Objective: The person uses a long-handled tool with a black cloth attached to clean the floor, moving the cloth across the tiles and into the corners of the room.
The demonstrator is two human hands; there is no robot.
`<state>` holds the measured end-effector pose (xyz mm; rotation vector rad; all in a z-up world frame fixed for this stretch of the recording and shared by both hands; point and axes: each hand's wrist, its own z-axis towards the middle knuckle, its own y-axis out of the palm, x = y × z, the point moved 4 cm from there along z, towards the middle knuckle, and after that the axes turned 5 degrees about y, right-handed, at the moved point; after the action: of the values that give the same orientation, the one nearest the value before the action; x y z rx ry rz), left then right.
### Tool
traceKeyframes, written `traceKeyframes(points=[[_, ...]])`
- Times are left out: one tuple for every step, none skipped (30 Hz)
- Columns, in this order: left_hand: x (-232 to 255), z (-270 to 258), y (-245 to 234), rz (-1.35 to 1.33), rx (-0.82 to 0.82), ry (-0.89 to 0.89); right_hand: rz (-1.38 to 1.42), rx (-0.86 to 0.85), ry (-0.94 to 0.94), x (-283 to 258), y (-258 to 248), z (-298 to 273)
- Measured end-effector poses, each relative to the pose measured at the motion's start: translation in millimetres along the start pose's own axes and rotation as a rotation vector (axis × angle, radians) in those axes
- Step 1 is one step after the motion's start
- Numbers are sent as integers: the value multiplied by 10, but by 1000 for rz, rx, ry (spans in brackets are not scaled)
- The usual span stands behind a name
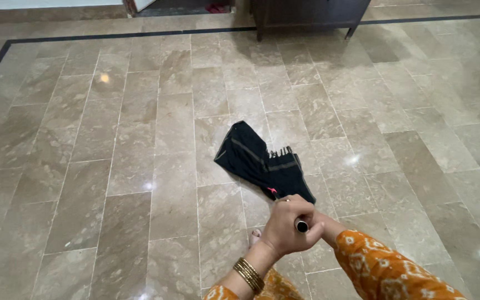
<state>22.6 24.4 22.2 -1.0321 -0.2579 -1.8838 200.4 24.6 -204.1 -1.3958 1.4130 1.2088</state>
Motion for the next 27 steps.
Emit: traceKeyframes(points=[[41,35,-34,-9,-6,7,-3,13,-3,-95,-4,-95],[83,66,-3,-93,-149,27,-75,11,-40,-221,12,-193],[127,85,52,-172,-287,45,-166,12,-85,-370,18,-299],[167,97,89,-178,-289,50,-357,-13,-228,-564,40,-397],[202,52,163,-326,-373,-2,-551,-41,-439,-738,102,-523],[218,5,243,-475,-457,-57,-685,-36,-610,-867,148,-635],[201,-12,291,-477,-462,-57,-768,-6,-609,-917,153,-696],[172,-31,359,-536,-481,-55,-856,45,-440,-880,140,-656],[130,-58,453,-594,-500,-54,-1017,139,-73,-756,56,-568],[102,-112,579,-596,-504,-55,-1015,143,-71,-725,23,-593],[30,-192,711,-646,-447,-244,-919,130,16,-647,-10,-612],[-63,-263,815,-691,-389,-434,-823,117,101,-565,-55,-614],[-121,-284,891,-692,-394,-435,-819,121,102,-511,-104,-585],[-176,-276,939,-586,-368,-372,-855,144,118,-441,-163,-546],[-220,-268,990,-485,-342,-313,-888,167,140,-355,-230,-527],[-274,-257,1054,-489,-349,-317,-882,171,146,-279,-311,-504],[-334,-228,1097,-440,-363,-314,-668,220,196,-205,-427,-466],[-387,-194,1139,-391,-376,-311,-453,267,244,-128,-542,-431],[-439,-154,1192,-389,-378,-314,-450,266,244,-72,-646,-360],[-497,-123,1255,-387,-382,-346,-332,329,374,37,-781,-294],[-564,-93,1321,-386,-385,-380,-213,389,504,156,-906,-259],[-648,-34,1382,-386,-384,-386,-211,385,508,216,-1017,-181],[-728,60,1443,-386,-361,-348,-39,395,532,273,-1137,-90],[-810,161,1508,-386,-338,-311,134,404,553,311,-1255,-13],[-911,264,1588,-386,-337,-315,134,402,556,304,-1402,44],[-1000,389,1651,-354,-298,-272,-286,312,435,204,-1555,119],[-1086,524,1704,-321,-261,-229,-698,213,297,106,-1670,205]])
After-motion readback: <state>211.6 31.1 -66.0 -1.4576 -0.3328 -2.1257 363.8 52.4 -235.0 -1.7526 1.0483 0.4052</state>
